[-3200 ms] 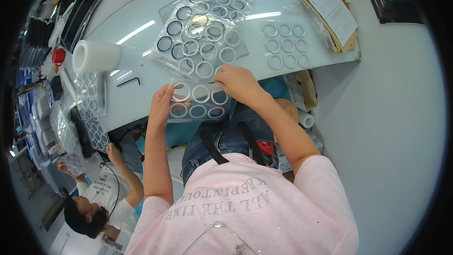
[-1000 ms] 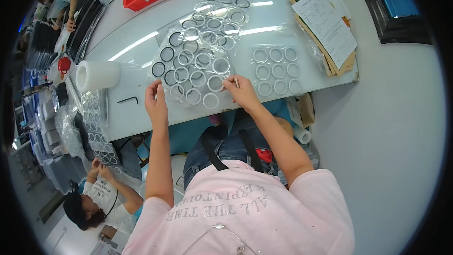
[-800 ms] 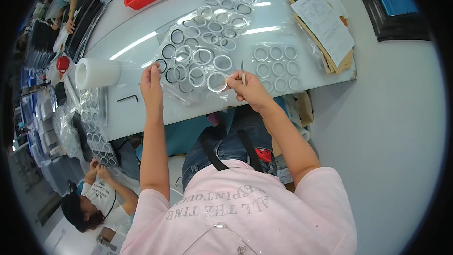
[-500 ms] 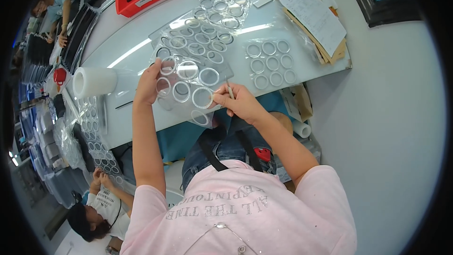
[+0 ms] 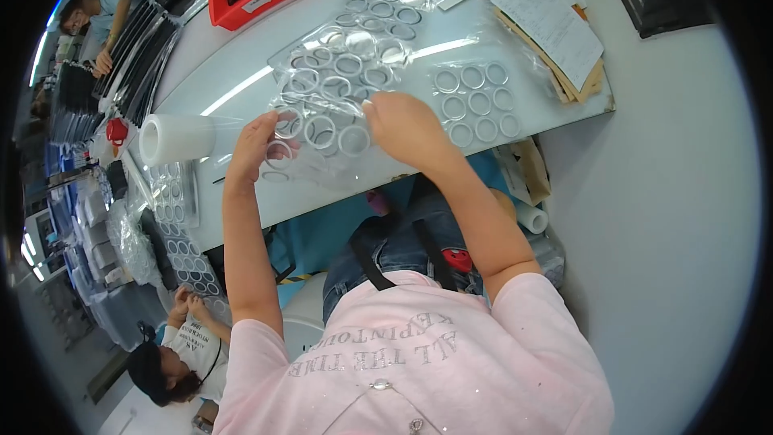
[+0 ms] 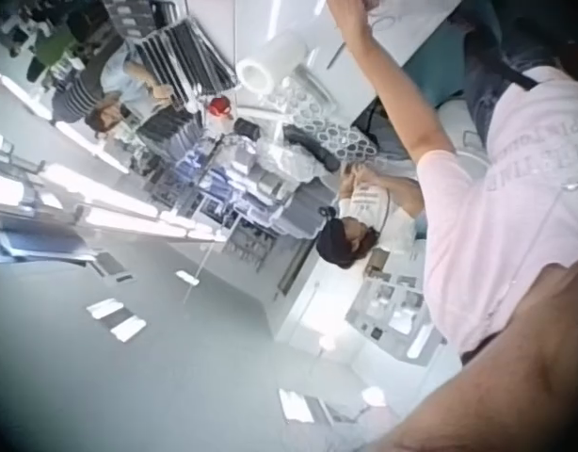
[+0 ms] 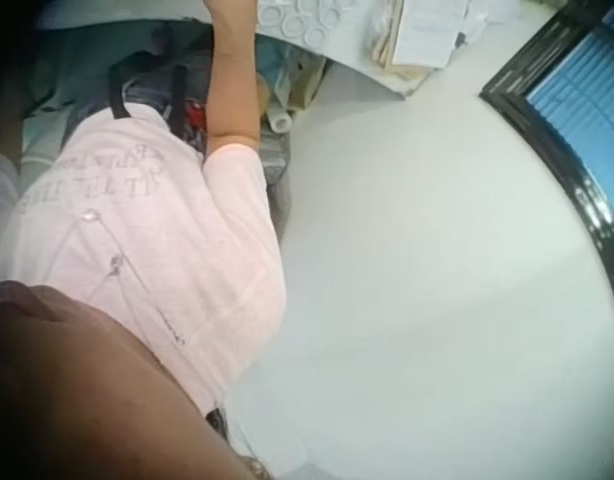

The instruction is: Packaging small circular components into plastic trays and placing the trays into bags.

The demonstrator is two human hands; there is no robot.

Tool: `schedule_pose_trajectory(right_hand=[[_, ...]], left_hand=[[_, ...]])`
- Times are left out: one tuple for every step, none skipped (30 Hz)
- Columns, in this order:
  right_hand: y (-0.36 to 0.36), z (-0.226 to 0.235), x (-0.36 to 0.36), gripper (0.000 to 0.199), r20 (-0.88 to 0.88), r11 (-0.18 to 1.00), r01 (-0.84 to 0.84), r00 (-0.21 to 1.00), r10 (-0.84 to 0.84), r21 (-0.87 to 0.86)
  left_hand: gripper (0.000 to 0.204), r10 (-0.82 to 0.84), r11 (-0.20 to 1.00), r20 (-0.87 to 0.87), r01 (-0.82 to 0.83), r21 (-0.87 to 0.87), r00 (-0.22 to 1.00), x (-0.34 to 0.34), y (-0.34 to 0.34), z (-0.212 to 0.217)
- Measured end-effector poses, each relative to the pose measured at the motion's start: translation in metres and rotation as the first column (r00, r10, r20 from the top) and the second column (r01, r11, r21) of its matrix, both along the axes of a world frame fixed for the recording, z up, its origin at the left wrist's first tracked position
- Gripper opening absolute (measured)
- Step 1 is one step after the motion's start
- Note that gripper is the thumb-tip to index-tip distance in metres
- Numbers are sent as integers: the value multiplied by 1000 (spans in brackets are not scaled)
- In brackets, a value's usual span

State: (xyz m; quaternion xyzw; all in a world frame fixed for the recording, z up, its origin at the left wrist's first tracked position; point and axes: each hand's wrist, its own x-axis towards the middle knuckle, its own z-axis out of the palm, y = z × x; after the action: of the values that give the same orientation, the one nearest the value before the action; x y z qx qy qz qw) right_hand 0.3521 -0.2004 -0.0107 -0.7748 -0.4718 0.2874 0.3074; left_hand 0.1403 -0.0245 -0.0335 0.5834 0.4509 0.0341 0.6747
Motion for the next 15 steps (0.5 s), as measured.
schedule_pose_trajectory(right_hand=[[-1,10,5,26,10,995,-54,998,55,-85],[2,9,4,26,12,995,-61,998,62,-80],[10,5,1,24,80,990,-73,995,63,120],[16,0,-2,22,147,946,-85,988,41,312],[27,-9,-7,22,151,945,-83,988,37,315],[41,-20,-14,20,109,923,-100,992,63,372],[55,-29,-21,19,63,894,-119,993,102,431],[63,-36,-24,19,65,891,-123,992,105,437],[71,-42,-26,18,102,880,-123,991,85,458],[75,-42,-29,17,137,870,-125,988,67,477],[78,-42,-32,17,136,868,-130,988,73,479],[79,-43,-34,16,190,878,-153,979,73,454],[81,-42,-35,16,244,886,-177,967,75,428],[82,-43,-36,16,245,884,-182,966,80,430],[83,-44,-37,15,253,898,-194,963,97,394]], left_hand=[[47,-32,999,-30,31,-15,999,1,-2,2],[47,-25,1000,-29,25,-10,999,0,-2,2],[47,-13,1000,-26,12,-13,1000,-2,-3,0],[47,-11,1000,-21,11,-19,1000,0,-4,-1],[47,-15,1000,-17,14,-15,1000,2,-5,-1],[47,-15,1000,-21,15,7,1000,4,-7,0],[47,-5,1000,-29,6,30,1000,3,-7,0],[47,0,999,-28,1,36,1000,4,-6,1],[45,-7,1000,-53,8,29,999,5,-5,2],[44,-9,1000,-79,11,19,997,5,-6,3],[44,-3,1000,-80,4,21,997,5,-6,5],[44,5,1000,-87,-3,23,996,4,-7,6],[43,14,1000,-92,-11,25,996,4,-7,8],[43,20,999,-91,-17,27,996,3,-6,8],[42,20,1000,-88,-20,11,996,2,-5,6]])
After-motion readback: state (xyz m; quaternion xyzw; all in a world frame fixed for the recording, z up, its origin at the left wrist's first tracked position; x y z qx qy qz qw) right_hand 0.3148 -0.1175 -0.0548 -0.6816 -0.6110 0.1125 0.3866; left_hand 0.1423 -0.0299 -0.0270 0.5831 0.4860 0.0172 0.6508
